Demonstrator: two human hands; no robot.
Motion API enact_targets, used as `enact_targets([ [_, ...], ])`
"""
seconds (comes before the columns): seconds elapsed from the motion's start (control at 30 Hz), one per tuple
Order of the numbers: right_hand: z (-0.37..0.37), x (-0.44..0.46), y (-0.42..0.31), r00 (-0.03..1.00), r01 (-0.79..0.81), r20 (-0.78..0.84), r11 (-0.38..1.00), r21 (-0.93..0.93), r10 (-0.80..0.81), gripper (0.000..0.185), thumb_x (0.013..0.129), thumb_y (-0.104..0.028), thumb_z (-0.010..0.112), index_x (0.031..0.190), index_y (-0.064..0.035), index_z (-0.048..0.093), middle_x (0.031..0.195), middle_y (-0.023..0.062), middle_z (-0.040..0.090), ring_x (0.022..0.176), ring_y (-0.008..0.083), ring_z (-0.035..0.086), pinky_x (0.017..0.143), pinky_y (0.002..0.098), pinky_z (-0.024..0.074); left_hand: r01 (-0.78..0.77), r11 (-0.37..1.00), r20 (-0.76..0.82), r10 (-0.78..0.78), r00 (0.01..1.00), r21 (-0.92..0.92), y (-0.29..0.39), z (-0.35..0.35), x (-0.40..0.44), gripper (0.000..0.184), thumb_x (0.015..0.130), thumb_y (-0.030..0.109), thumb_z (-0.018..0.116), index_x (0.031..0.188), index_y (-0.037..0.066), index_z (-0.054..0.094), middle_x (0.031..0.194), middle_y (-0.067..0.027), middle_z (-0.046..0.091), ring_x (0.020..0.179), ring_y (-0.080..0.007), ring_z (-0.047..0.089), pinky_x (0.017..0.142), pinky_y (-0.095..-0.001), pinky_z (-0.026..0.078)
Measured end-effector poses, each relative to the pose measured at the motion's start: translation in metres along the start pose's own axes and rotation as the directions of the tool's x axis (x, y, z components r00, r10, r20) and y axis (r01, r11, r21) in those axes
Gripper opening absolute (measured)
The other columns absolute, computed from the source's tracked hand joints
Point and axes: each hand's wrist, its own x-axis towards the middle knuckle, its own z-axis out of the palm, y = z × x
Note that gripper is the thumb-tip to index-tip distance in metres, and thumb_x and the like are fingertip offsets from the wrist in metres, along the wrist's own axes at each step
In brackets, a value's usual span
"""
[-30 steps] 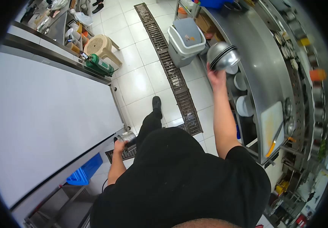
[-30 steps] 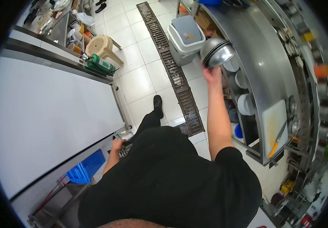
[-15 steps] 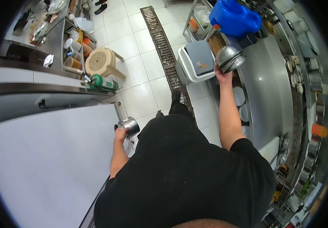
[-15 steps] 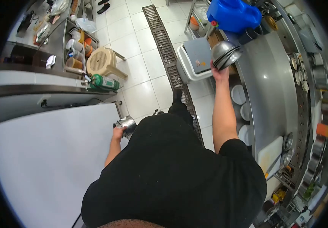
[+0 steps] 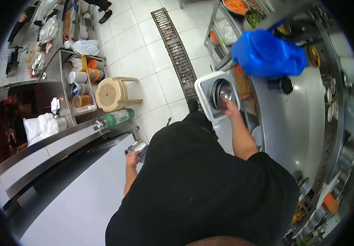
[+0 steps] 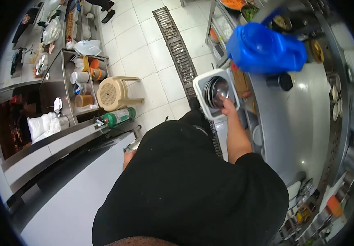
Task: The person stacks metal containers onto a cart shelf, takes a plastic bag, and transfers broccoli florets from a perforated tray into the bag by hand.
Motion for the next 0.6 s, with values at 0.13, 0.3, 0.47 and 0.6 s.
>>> enact_targets([
  [0.13,0.036,0.034,-0.038,0.995,-0.09,0.024,0.988,-0.126,0.094,0.036,0.095,-0.028,0.075,0.12,-0.0022,0.066,0.111,0.0121,0.074,0.097,0.0247,0.073,0.081,0.0411,0.061,0.068,0.997,0.029,-0.067,0.997,-0.026,0.05,0.014,0.017,0.045,0.082,0.004,0.079,0.126,0.003,0.067,0.111,-0.007,0.075,0.098,-0.0213,0.071,0.089,-0.0365,0.055],
  [0.3,0.087,0.09,-0.08,0.984,-0.098,0.137,0.991,-0.092,0.11,0.048,0.093,-0.019,0.076,0.136,-0.0123,0.056,0.118,0.0096,0.072,0.103,0.0271,0.073,0.081,0.048,0.0623,0.018,0.99,0.059,-0.01,0.998,-0.137,0.094,0.034,0.058,0.046,0.083,0.002,0.077,0.128,0.002,0.066,0.116,-0.0083,0.074,0.102,-0.0223,0.07,0.093,-0.0365,0.053],
  [0.47,0.153,0.123,-0.113,0.993,-0.085,0.081,0.996,-0.017,0.086,0.04,0.094,-0.017,0.075,0.131,-0.0148,0.059,0.114,0.0074,0.073,0.1,0.0262,0.073,0.082,0.0479,0.0622,0.123,0.968,0.036,-0.118,0.992,-0.218,0.121,0.044,0.142,0.05,0.081,0.008,0.082,0.127,-0.003,0.066,0.117,-0.0107,0.074,0.102,-0.0237,0.069,0.093,-0.0367,0.052],
  [0.6,0.199,0.149,-0.157,0.999,-0.019,-0.028,0.998,-0.055,0.018,0.034,0.095,-0.019,0.074,0.126,-0.0151,0.061,0.106,0.0054,0.074,0.092,0.0227,0.074,0.081,0.0432,0.062,-0.014,0.974,0.179,0.056,0.982,-0.227,0.158,0.029,0.228,0.056,0.078,0.01,0.086,0.128,-0.006,0.065,0.122,-0.0137,0.072,0.104,-0.0236,0.069,0.092,-0.0382,0.052],
])
